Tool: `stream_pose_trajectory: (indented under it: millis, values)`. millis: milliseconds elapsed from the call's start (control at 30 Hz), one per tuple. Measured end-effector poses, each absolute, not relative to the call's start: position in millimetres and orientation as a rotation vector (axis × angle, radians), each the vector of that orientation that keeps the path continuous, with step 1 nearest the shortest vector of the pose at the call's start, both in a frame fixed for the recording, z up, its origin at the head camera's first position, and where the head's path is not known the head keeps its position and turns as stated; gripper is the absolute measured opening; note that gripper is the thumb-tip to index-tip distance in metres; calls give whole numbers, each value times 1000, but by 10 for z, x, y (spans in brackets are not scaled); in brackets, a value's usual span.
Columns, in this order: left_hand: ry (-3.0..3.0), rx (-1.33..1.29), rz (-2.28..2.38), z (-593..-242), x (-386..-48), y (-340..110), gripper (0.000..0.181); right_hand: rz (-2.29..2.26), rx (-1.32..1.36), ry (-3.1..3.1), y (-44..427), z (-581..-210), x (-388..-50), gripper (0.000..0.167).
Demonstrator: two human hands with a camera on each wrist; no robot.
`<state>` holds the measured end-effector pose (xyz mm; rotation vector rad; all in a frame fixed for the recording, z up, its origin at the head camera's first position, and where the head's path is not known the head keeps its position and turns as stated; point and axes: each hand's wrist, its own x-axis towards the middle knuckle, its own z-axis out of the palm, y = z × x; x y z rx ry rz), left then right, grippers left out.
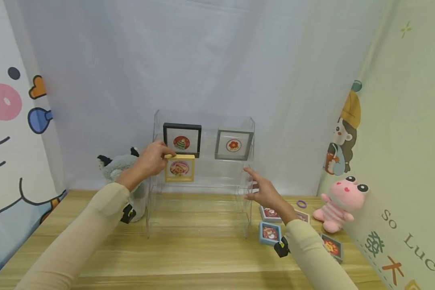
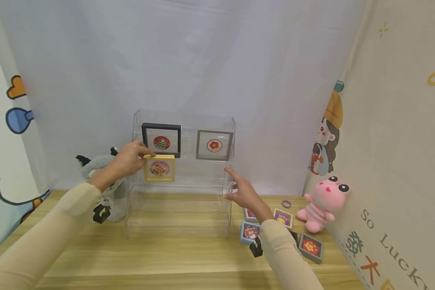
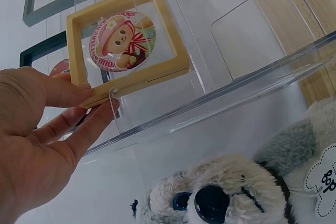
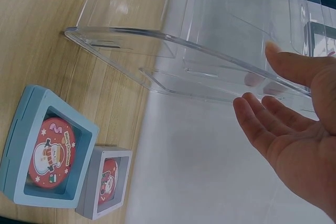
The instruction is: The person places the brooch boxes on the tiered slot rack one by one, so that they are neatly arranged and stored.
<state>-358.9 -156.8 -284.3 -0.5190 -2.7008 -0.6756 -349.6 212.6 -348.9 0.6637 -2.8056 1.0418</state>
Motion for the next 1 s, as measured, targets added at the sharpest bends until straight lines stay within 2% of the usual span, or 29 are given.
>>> stream_pose_trajectory:
  millis: [433, 667, 1000]
  values:
    - [-2671, -530, -682, -2832, -3554, -1590, 33, 1043, 656, -2815, 2109, -3481, -3492, 87]
    - [-2613, -536, -714, -2796, -3467, -1645, 39, 1035, 663, -2815, 2126, -3483, -3496, 87]
    - [-2511, -573, -718, -2857, -3297, -1789, 33, 1028, 663, -2816, 2131, -3493, -3512, 88]
